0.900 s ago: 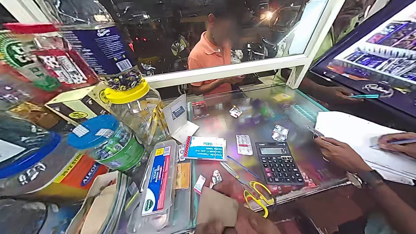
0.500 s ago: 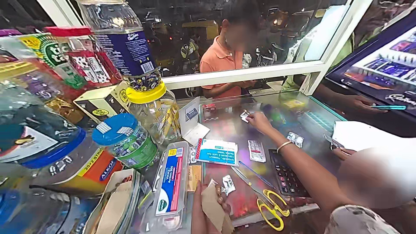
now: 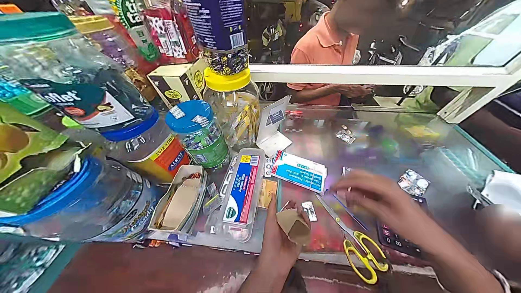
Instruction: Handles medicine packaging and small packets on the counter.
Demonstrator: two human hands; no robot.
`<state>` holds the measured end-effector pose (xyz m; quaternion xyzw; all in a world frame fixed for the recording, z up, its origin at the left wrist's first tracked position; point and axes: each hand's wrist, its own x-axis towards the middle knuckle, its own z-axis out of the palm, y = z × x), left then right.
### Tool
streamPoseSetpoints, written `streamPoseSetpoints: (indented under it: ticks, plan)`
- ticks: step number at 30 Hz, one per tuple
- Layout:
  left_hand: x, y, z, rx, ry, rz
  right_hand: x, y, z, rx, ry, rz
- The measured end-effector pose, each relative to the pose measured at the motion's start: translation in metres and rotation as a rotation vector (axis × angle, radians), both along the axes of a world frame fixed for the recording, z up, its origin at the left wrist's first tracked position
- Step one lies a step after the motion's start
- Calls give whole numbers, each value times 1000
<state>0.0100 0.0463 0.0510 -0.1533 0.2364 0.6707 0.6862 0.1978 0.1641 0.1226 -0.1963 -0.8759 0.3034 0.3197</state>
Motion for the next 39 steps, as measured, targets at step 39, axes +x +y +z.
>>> streamPoseSetpoints:
  ticks: [39]
  plan:
    - [9,-11,1,14,-99,-24,11,104,6,-498,39,-444]
